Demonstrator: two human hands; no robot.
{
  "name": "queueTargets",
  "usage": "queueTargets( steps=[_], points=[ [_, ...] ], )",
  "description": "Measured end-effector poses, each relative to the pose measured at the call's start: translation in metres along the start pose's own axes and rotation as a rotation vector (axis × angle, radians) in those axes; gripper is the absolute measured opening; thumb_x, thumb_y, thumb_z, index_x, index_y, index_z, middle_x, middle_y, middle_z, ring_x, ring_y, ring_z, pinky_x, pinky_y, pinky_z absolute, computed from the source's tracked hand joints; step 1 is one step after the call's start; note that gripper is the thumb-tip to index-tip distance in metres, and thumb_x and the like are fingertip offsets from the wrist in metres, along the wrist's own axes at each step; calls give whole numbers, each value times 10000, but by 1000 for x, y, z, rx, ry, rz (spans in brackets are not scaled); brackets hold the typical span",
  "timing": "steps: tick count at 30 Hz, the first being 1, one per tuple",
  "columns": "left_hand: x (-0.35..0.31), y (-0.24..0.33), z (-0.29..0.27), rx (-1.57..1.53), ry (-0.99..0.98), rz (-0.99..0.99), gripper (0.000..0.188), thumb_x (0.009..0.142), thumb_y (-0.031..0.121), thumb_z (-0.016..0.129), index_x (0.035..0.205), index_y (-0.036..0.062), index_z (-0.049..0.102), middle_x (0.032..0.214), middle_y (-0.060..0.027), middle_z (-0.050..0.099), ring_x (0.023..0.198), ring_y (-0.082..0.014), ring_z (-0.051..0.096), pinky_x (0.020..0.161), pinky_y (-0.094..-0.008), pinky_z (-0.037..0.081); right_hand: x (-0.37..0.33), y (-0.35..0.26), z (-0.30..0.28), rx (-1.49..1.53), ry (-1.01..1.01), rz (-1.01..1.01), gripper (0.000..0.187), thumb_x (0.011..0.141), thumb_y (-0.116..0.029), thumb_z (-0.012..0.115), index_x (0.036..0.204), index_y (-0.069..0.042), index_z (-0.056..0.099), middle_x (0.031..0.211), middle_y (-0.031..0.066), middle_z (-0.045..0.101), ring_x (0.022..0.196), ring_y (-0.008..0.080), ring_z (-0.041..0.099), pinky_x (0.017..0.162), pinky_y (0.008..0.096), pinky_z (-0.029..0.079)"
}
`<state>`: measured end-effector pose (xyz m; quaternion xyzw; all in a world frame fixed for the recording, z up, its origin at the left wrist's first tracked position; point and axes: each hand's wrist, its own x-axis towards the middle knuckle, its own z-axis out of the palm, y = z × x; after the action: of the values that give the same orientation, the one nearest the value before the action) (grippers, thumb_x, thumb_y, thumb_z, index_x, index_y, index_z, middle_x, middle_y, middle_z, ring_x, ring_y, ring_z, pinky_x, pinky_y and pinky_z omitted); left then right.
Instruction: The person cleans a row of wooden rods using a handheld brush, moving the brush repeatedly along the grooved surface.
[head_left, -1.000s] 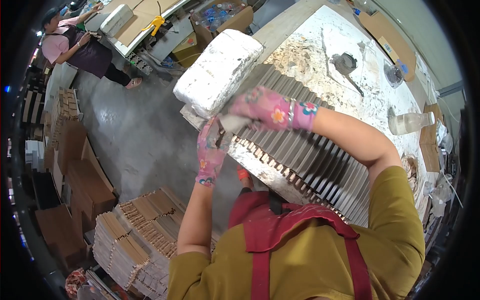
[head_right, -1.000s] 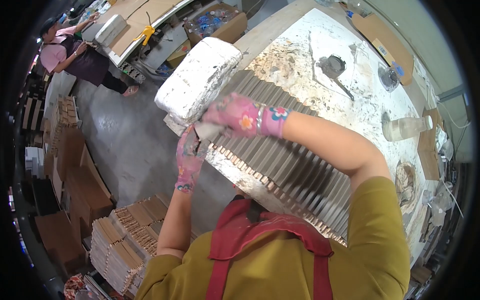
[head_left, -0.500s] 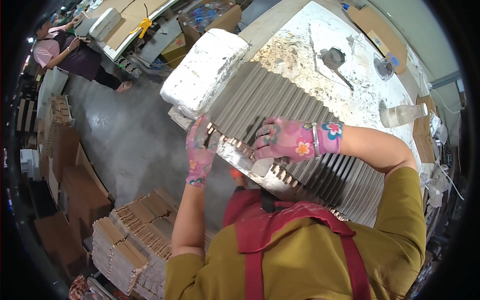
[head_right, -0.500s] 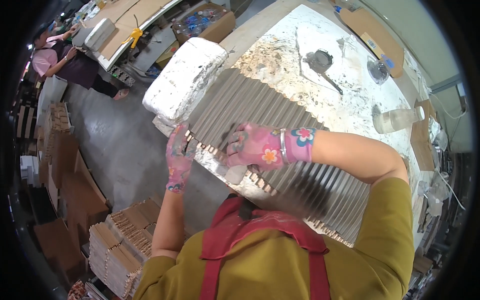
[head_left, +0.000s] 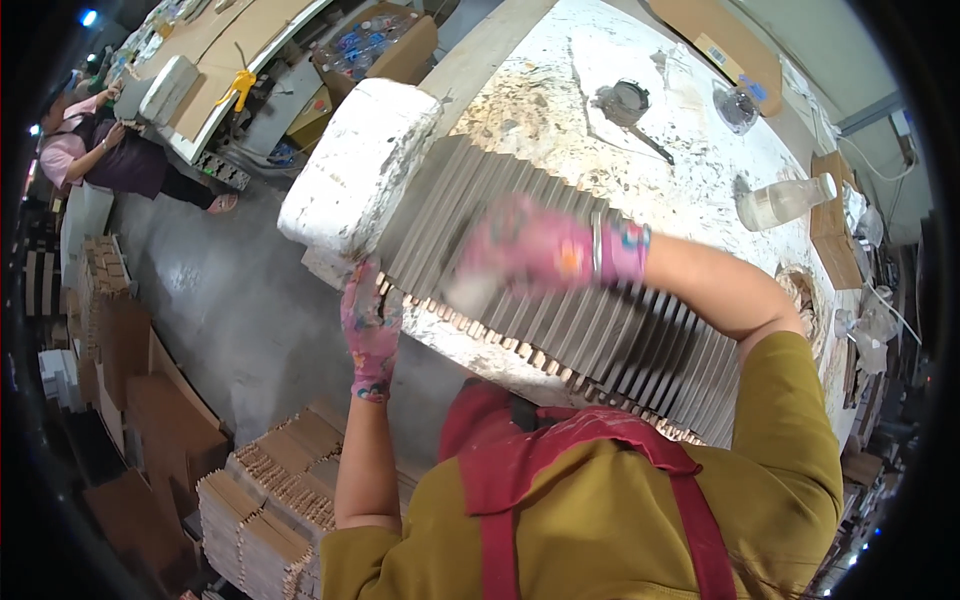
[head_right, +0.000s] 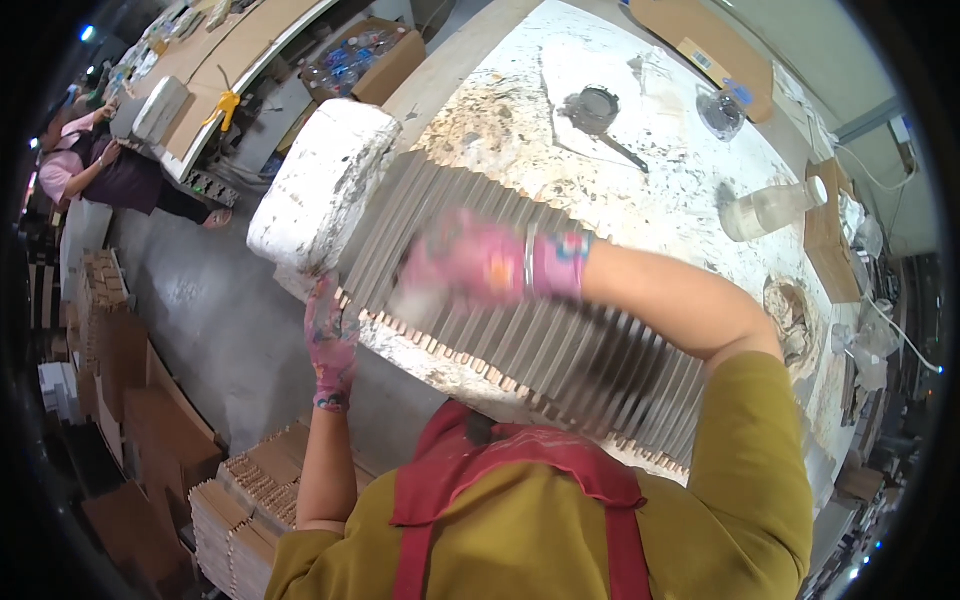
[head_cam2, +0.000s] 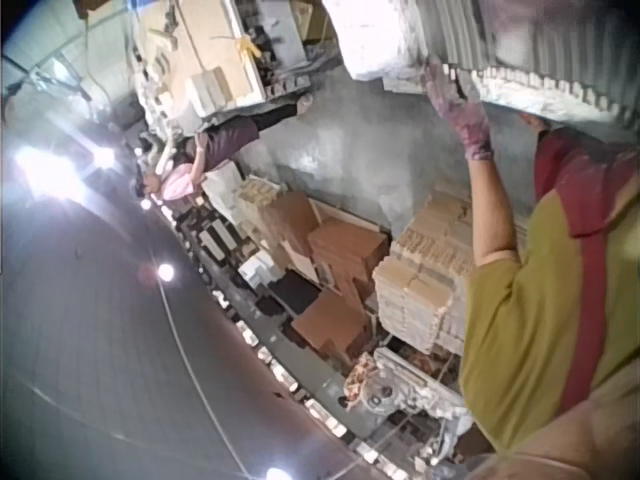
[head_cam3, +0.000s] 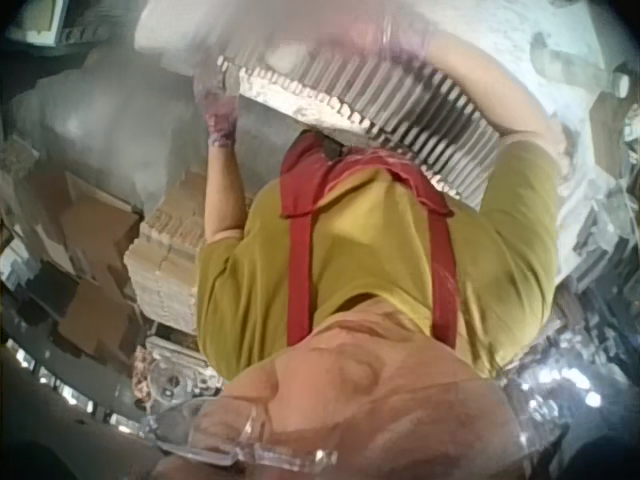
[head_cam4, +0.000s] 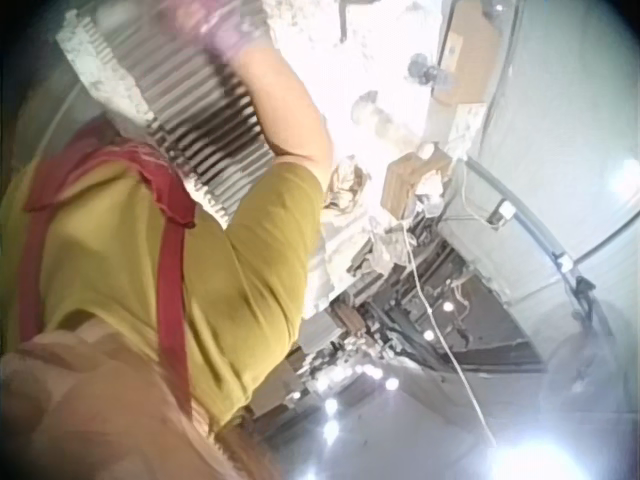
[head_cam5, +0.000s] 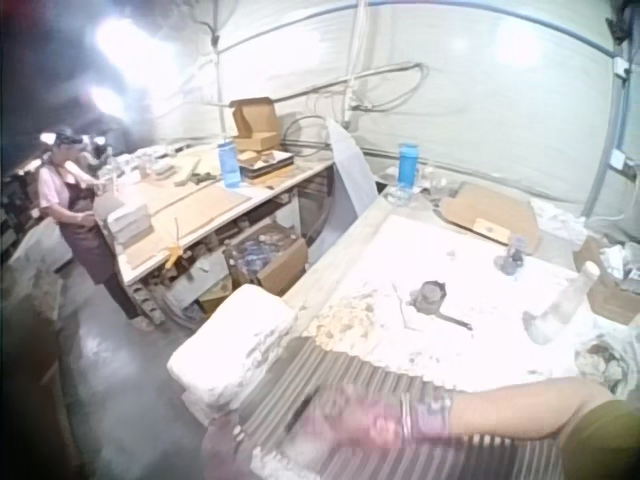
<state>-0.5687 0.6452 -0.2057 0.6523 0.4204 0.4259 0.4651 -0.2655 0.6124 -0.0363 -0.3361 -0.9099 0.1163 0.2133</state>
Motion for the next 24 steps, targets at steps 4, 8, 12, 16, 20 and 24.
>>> queueTargets(
  steps=[4,8,12,16,20,24],
  points=[
    [1,-7,-1,187,-44,231,594,872,-30,511,1419,58,296,1484,-91,364,1342,-226,387,1111,-416,344,-25,85,-24,15,37,684,336,760,-140,672,1092,-133,618,920,76,653,908,236,636,844,411,505],
    [2,4,-2,175,50,70,619,750,-82,632,1339,49,491,1381,-89,481,1228,-206,511,956,-311,474,-44,24,-3,-151,-172,268,455,696,-166,740,1130,-176,601,948,49,656,963,240,620,981,434,412],
    [-2,-1,-6,274,48,147,588,772,-87,568,1341,40,493,1397,-73,473,1246,-187,486,1002,-304,432,-41,37,-18,-126,-8,214,462,743,-159,706,1189,-168,587,1027,74,631,1006,250,606,958,409,427],
    [10,33,8,8,-52,-86,626,812,-48,539,1403,11,340,1448,-98,426,1301,-227,447,1055,-330,388,-46,87,-16,-63,96,542,384,785,-142,658,1163,-145,594,983,72,636,900,239,609,916,401,439],
    [2,-5,-7,3,14,31,619,822,-27,541,1401,23,328,1448,-102,421,1313,-242,439,1062,-353,392,-58,39,-2,-45,-174,346,413,769,-150,678,1171,-156,578,994,60,638,917,244,619,930,428,448],
    [-6,-8,-9,144,19,104,621,807,-32,553,1388,39,347,1456,-127,405,1319,-273,432,1070,-400,394,-52,27,-24,39,-231,295,400,787,-177,692,1169,-164,572,994,67,648,1001,254,628,919,407,473]
  ],
)
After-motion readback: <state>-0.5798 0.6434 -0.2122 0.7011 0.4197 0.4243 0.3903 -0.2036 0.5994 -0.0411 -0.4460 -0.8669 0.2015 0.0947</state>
